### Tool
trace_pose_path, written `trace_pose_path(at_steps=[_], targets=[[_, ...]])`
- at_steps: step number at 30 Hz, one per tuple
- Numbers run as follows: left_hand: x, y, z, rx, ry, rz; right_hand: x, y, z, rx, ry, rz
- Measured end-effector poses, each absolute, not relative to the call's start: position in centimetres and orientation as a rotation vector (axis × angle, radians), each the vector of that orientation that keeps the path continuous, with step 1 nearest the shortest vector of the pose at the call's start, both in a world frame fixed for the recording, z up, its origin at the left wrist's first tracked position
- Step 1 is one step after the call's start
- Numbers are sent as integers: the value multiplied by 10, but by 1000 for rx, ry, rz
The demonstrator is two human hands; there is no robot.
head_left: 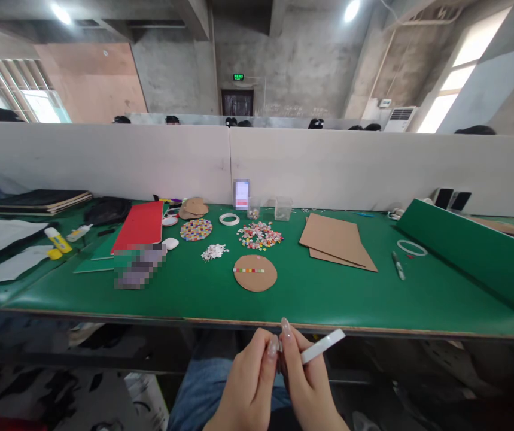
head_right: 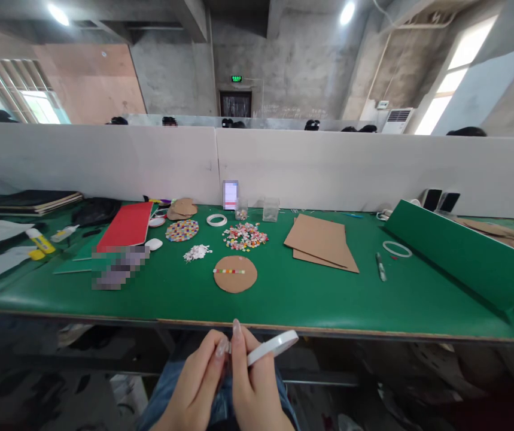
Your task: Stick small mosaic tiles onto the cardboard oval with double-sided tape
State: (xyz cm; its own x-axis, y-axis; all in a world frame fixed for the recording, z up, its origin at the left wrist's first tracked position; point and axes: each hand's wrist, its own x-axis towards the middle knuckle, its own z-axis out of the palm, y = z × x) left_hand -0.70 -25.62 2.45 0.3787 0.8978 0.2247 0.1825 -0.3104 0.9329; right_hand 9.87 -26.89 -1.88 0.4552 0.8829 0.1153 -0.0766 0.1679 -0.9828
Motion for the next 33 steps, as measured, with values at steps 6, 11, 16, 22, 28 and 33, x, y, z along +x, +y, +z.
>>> trace_pose_path(at_steps=[6, 11, 16, 22, 28, 33], targets=[[-7, -257, 23, 1768, 986, 978, 95, -268, -10, -1260, -817, 775], [-8, -257, 21, 1809, 971, 956, 94, -267, -11, -1253, -869, 730], [-8, -258, 20, 1863, 1023, 961, 94, -268, -16, -1214, -926, 694], [-6, -260, 20, 1850, 1034, 1056, 94, -271, -19, -1212, -964, 690], [-6, -259, 19, 1812, 1030, 1018, 90, -273, -11, -1190, -992, 696], [-5, -259, 23, 1750, 972, 1010, 91, -272, -13, -1261, -962, 628]])
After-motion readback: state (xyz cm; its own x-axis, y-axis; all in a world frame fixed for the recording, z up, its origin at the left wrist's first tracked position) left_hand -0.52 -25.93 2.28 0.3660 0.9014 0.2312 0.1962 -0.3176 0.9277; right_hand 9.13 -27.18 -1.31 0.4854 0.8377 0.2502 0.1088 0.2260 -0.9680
